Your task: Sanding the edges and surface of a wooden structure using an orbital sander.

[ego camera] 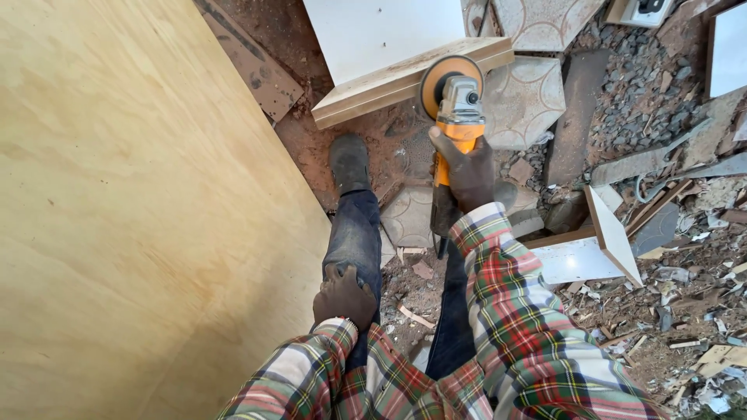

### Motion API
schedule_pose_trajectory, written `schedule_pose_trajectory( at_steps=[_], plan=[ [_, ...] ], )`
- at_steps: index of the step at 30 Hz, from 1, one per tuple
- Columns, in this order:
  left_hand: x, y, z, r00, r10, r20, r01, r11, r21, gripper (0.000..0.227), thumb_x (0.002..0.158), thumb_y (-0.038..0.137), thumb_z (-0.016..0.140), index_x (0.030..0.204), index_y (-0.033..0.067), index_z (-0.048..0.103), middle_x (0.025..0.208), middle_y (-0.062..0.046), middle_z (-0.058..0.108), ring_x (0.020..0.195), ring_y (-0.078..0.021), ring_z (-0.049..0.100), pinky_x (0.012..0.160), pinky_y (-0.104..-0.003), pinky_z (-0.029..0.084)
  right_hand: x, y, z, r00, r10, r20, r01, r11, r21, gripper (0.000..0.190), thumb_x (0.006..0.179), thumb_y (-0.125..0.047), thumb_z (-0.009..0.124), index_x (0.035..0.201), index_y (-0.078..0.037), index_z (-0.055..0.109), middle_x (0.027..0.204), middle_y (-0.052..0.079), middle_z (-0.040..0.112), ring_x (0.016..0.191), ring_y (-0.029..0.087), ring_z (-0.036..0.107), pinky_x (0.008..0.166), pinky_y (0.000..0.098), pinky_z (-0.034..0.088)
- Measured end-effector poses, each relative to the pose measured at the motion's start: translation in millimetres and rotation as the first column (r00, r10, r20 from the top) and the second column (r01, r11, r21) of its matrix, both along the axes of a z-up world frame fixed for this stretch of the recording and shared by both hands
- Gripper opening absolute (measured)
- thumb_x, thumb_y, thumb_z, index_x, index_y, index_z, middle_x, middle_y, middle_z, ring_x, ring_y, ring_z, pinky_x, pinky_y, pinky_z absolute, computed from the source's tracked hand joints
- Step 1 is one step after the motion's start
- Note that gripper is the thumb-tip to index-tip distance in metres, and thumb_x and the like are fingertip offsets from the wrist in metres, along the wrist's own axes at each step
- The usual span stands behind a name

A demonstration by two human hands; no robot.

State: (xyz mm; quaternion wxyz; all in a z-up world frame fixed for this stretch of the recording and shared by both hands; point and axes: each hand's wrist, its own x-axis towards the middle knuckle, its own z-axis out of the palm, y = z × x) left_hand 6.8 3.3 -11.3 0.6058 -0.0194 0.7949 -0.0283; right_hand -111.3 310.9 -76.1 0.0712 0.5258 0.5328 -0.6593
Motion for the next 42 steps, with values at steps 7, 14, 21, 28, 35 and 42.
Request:
schedule_pose_trajectory(
  at_steps=[7,14,21,28,35,42],
  plan=[
    [-3.4,4.9,2.7,1.0,0.001,0.015,-0.001,1.0,-0.017,0.056,0.111,0.043,0.067,0.16,0.0155,0.068,0.155,-0.02,0.058,0.122,-0.0487,0.081,0.106,-0.061,0.071,6.1,-38.2,-20.8,1.0,0.021,0.013,-0.02,1.0,-0.01,0.048,0.095,-0.039,0.109,0.112,-0.009,0.075,0.079,0.014,0.079,0.065,0.026,0.084,0.063,0.0378,0.073],
    [6.6,2.5,1.1,1.0,0.029,-0.006,-0.029,1.0,-0.01,0.054,0.11,0.042,0.071,0.157,0.0145,0.07,0.156,-0.022,0.058,0.122,-0.0496,0.081,0.104,-0.062,0.071,2.6,-70.1,-21.7,0.999,0.04,0.016,-0.039,0.999,-0.014,0.049,0.091,-0.036,0.112,0.109,-0.008,0.075,0.075,0.014,0.076,0.06,0.025,0.082,0.061,0.036,0.071],
    [13.0,-1.2,-6.2,0.999,0.028,-0.017,-0.028,1.0,0.002,0.057,0.11,0.042,0.071,0.16,0.0151,0.069,0.155,-0.022,0.058,0.122,-0.0477,0.081,0.099,-0.061,0.074,-11.9,-95.8,-2.7,0.998,0.062,-0.008,-0.062,0.997,-0.044,0.05,0.089,-0.035,0.112,0.11,-0.008,0.076,0.076,0.013,0.076,0.06,0.025,0.082,0.061,0.0361,0.071],
    [17.6,-5.3,-5.5,0.997,0.068,-0.032,-0.067,0.997,0.028,0.057,0.109,0.042,0.072,0.16,0.0149,0.07,0.155,-0.021,0.056,0.123,-0.0485,0.079,0.099,-0.062,0.074,-19.0,-131.6,-5.6,0.974,0.222,0.053,-0.22,0.975,-0.036,0.051,0.088,-0.043,0.11,0.11,-0.012,0.076,0.08,0.008,0.079,0.065,0.021,0.082,0.071,0.0352,0.069],
    [15.0,-8.1,0.0,0.993,0.103,-0.06,-0.099,0.993,0.056,0.052,0.109,0.041,0.072,0.153,0.0141,0.073,0.15,-0.02,0.057,0.12,-0.0487,0.08,0.099,-0.063,0.074,-26.4,-158.3,-4.5,0.96,0.277,0.045,-0.272,0.958,-0.093,0.053,0.087,-0.043,0.111,0.115,-0.016,0.076,0.089,0.007,0.081,0.07,0.019,0.082,0.079,0.035,0.07],
    [9.0,-9.1,4.6,0.993,0.112,-0.039,-0.109,0.992,0.065,0.053,0.109,0.041,0.071,0.155,0.0144,0.072,0.149,-0.02,0.058,0.115,-0.048,0.081,0.1,-0.062,0.074,-28.7,-164.6,-0.6,0.955,0.291,0.055,-0.284,0.953,-0.106,0.054,0.088,-0.042,0.111,0.12,-0.014,0.077,0.094,0.007,0.082,0.073,0.02,0.082,0.081,0.0346,0.07]
  ],
)
